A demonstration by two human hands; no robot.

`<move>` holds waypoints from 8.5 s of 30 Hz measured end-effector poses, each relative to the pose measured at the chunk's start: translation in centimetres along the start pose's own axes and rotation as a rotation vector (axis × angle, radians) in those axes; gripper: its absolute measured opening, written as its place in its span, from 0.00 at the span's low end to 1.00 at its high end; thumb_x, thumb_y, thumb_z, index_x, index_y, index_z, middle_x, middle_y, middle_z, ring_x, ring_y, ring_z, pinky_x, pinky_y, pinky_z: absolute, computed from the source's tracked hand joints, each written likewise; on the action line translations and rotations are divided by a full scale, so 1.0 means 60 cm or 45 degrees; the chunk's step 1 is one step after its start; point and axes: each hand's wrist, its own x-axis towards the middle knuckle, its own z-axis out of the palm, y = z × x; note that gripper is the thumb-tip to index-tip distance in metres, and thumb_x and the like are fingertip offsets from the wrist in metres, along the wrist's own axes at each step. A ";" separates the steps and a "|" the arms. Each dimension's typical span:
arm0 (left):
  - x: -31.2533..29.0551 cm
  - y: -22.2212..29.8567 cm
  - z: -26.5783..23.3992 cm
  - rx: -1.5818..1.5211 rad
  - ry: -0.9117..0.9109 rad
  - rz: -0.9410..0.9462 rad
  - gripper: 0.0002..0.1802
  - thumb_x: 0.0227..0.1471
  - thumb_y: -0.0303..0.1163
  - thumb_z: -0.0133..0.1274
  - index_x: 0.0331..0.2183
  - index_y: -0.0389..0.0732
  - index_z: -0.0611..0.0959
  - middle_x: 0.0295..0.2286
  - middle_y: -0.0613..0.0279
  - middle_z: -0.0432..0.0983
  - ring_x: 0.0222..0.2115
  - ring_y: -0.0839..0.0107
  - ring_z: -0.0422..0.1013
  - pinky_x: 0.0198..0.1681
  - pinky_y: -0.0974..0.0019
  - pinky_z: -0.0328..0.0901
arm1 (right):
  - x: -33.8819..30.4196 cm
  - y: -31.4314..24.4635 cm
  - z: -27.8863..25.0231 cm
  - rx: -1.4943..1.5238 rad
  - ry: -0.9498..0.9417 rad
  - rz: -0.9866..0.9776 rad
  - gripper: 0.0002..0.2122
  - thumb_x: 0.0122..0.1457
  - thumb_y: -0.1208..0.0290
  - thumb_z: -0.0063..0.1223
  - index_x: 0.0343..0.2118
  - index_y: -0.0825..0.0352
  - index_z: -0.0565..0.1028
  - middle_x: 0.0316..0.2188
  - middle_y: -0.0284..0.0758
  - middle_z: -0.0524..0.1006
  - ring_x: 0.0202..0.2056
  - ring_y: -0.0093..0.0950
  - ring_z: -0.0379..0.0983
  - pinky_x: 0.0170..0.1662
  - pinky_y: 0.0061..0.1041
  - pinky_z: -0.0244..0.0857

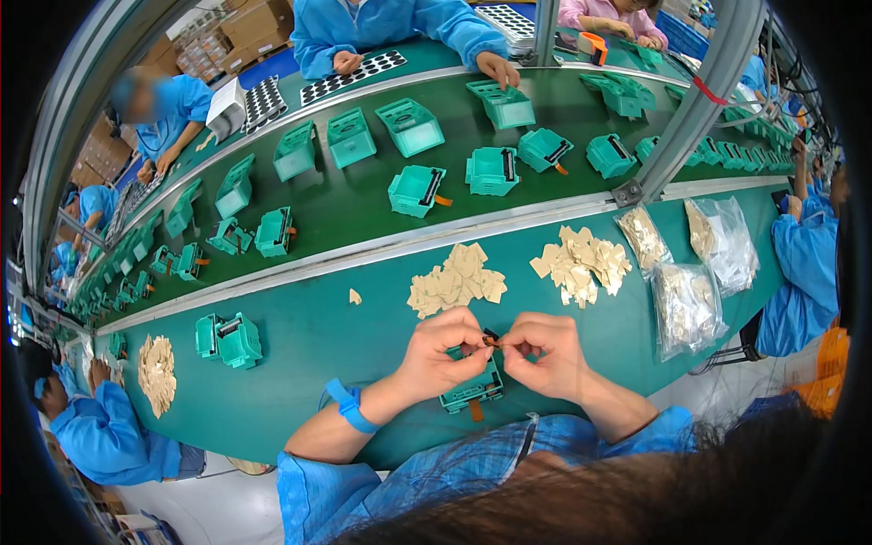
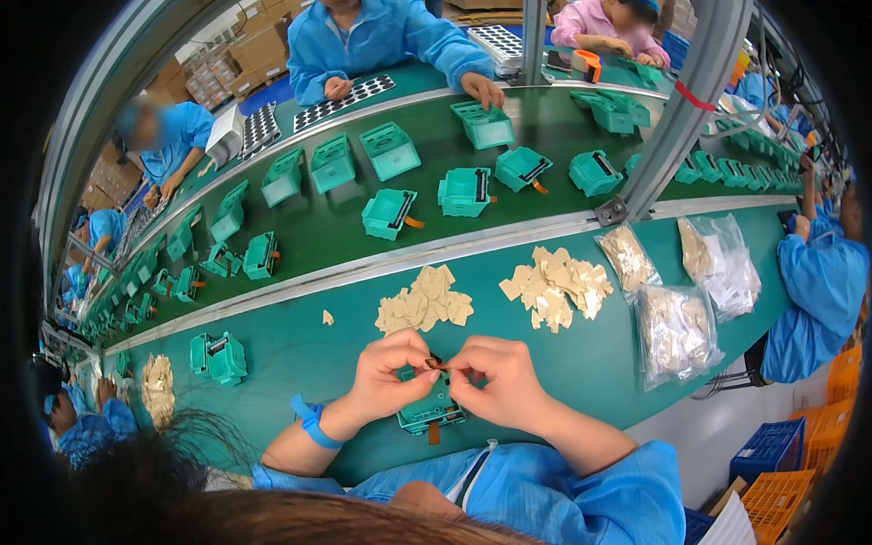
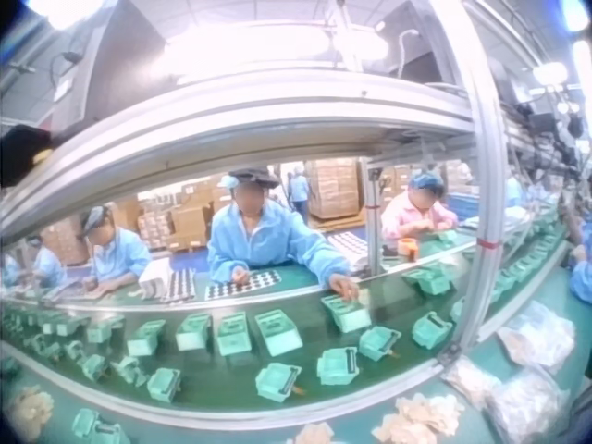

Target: Peeling and sticking adhesive pads onto green plastic electronic housings on an assembly line.

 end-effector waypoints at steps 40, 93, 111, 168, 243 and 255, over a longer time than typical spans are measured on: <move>-0.061 0.019 -0.003 1.209 -0.401 0.124 0.25 0.36 0.47 0.57 0.34 0.38 0.79 0.39 0.56 0.70 0.40 0.64 0.68 0.35 0.69 0.69 | 0.016 0.006 0.017 -0.382 -0.191 0.347 0.06 0.44 0.79 0.57 0.18 0.68 0.71 0.15 0.33 0.69 0.15 0.25 0.66 0.18 0.23 0.57; -0.058 -0.041 0.003 0.859 -0.032 0.668 0.34 0.36 0.47 0.65 0.42 0.42 0.70 0.39 0.49 0.70 0.36 0.53 0.71 0.35 0.61 0.70 | 0.007 -0.020 -0.032 0.247 -0.242 0.402 0.08 0.50 0.78 0.54 0.27 0.67 0.64 0.16 0.32 0.71 0.16 0.23 0.70 0.18 0.21 0.61; -0.055 -0.046 0.010 0.758 -0.014 0.660 0.24 0.35 0.39 0.66 0.33 0.38 0.75 0.40 0.47 0.70 0.41 0.53 0.69 0.39 0.59 0.72 | 0.006 -0.017 -0.036 0.092 -0.239 0.307 0.08 0.47 0.79 0.54 0.24 0.66 0.65 0.15 0.34 0.69 0.16 0.30 0.68 0.18 0.27 0.59; 0.181 -0.113 -0.105 1.114 0.209 0.001 0.15 0.48 0.39 0.53 0.21 0.36 0.75 0.25 0.55 0.71 0.31 0.56 0.68 0.38 0.62 0.64 | -0.027 0.071 -0.053 -0.543 -0.141 0.227 0.05 0.44 0.77 0.57 0.19 0.67 0.71 0.15 0.35 0.70 0.16 0.31 0.69 0.20 0.27 0.62; 0.068 -0.068 0.088 -1.001 0.175 -0.605 0.04 0.49 0.24 0.54 0.31 0.37 0.77 0.31 0.63 0.75 0.32 0.76 0.73 0.34 0.74 0.70 | 0.014 0.070 -0.062 -0.430 0.232 -0.244 0.05 0.46 0.84 0.55 0.25 0.70 0.71 0.21 0.34 0.70 0.17 0.23 0.64 0.17 0.20 0.52; 0.064 -0.078 0.083 -0.996 0.033 -0.548 0.04 0.40 0.19 0.60 0.24 0.37 0.83 0.29 0.66 0.71 0.33 0.75 0.67 0.37 0.73 0.60 | 0.004 0.083 -0.067 -0.326 0.070 -0.334 0.06 0.43 0.85 0.53 0.25 0.70 0.71 0.20 0.36 0.71 0.14 0.26 0.64 0.15 0.21 0.53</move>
